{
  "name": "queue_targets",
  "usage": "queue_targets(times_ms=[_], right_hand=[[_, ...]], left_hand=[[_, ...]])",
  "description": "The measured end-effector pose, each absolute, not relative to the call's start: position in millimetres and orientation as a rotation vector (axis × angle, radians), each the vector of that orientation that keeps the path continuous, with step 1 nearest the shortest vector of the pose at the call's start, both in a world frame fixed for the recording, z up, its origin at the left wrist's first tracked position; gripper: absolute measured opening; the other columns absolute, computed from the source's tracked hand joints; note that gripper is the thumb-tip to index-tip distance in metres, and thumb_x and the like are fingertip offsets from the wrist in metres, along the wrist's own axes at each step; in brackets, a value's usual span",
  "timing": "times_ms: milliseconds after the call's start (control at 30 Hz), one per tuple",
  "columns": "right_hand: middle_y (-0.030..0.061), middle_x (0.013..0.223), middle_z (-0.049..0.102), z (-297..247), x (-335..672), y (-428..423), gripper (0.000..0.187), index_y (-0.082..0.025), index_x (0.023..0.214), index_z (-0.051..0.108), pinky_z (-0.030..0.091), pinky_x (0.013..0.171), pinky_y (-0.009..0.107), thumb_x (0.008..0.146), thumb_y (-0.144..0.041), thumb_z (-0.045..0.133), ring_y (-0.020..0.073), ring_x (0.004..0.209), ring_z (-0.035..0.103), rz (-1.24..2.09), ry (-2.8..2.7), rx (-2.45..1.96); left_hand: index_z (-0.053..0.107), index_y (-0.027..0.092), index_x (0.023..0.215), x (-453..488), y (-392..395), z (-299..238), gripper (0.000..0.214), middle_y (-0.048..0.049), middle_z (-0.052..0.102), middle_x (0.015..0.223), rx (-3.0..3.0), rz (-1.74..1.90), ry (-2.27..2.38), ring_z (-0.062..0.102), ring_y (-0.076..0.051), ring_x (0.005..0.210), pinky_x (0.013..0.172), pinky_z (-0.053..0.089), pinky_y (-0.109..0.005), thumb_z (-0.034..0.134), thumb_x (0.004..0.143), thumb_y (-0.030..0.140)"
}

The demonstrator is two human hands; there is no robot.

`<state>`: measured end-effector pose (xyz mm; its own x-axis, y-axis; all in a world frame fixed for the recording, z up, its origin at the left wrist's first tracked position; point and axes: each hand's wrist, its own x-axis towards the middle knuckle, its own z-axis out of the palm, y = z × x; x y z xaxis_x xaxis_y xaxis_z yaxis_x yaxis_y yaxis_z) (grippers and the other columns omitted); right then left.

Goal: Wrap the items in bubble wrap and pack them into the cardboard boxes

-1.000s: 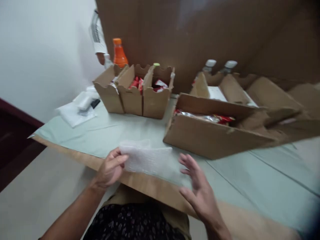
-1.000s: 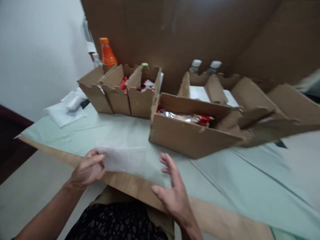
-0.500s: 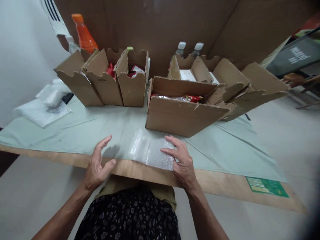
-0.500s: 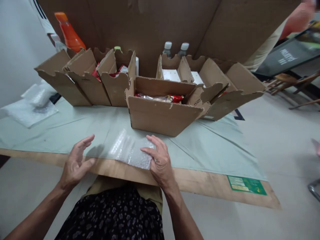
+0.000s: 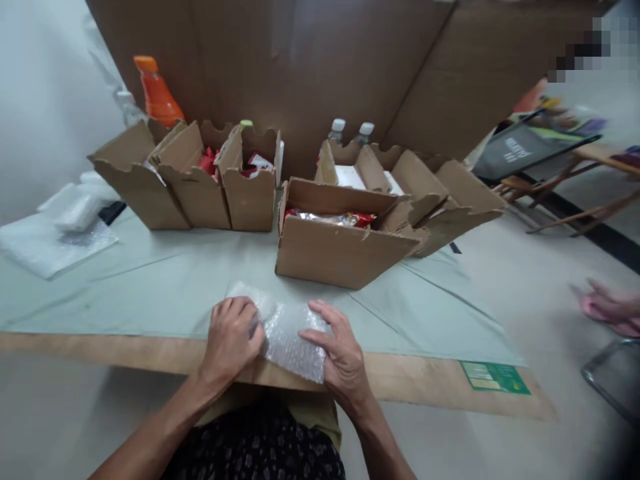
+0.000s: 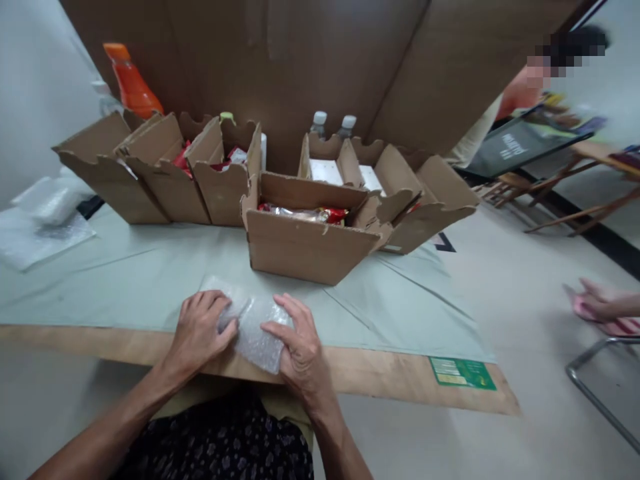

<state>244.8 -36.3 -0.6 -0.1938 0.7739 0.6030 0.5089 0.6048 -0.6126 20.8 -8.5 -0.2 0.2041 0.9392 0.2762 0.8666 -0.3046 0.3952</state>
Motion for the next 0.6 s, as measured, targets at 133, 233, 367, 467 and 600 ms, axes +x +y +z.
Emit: queue_targets(times_ms=[133, 233, 367, 467, 600], right_hand=[[0.0039, 0.146, 0.058, 4, 266, -42, 0.046, -0.031, 0.111, 0.072, 0.050, 0.111, 0.049, 0.088, 0.003, 0.052, 0.0234, 0.138, 0.052, 0.361, -1.834, -1.060], [0.0030, 0.148, 0.057, 15, 296, -43, 0.043, -0.032, 0.113, 0.073, 0.047, 0.113, 0.049, 0.089, 0.000, 0.055, 0.0234, 0.137, 0.053, 0.337, -1.765, -1.093], [0.0058, 0.149, 0.057, 17, 334, -30, 0.036, -0.031, 0.110, 0.075, 0.050, 0.109, 0.048, 0.091, -0.007, 0.057, 0.0263, 0.137, 0.053, 0.217, -1.763, -1.193], [0.0076, 0.146, 0.059, 1, 356, -15, 0.038, -0.028, 0.103, 0.078, 0.052, 0.106, 0.053, 0.088, -0.005, 0.051, 0.0288, 0.138, 0.053, 0.119, -1.897, -1.333], [0.0095, 0.148, 0.058, -18, 381, -16, 0.049, -0.026, 0.112, 0.077, 0.050, 0.107, 0.060, 0.083, -0.001, 0.046, 0.0315, 0.138, 0.053, -0.005, -1.956, -1.611]], left_hand=[[0.066, 0.021, 0.076, -21, 6, 13, 0.018, -0.0049, 0.073, 0.084, 1.747, 0.923, 1.619, 0.067, -0.024, 0.081, 0.077, 0.053, -0.037, 0.056, 0.083, 0.035], [0.068, 0.021, 0.083, -66, 15, 33, 0.029, -0.0017, 0.072, 0.079, 1.336, 1.075, 1.614, 0.065, -0.020, 0.076, 0.069, 0.051, -0.029, 0.069, 0.076, 0.049], [0.067, 0.021, 0.087, -88, 25, 35, 0.041, -0.0017, 0.073, 0.081, 1.264, 1.116, 1.731, 0.067, -0.021, 0.078, 0.071, 0.052, -0.028, 0.077, 0.064, 0.054], [0.068, 0.022, 0.104, -82, 30, 16, 0.042, -0.0020, 0.073, 0.079, 1.565, 0.928, 1.923, 0.066, -0.023, 0.072, 0.068, 0.051, -0.033, 0.066, 0.074, 0.052], [0.061, 0.019, 0.130, -85, 27, -3, 0.051, -0.0082, 0.074, 0.087, 2.077, 0.619, 2.089, 0.065, -0.031, 0.081, 0.077, 0.052, -0.046, 0.057, 0.085, 0.041]])
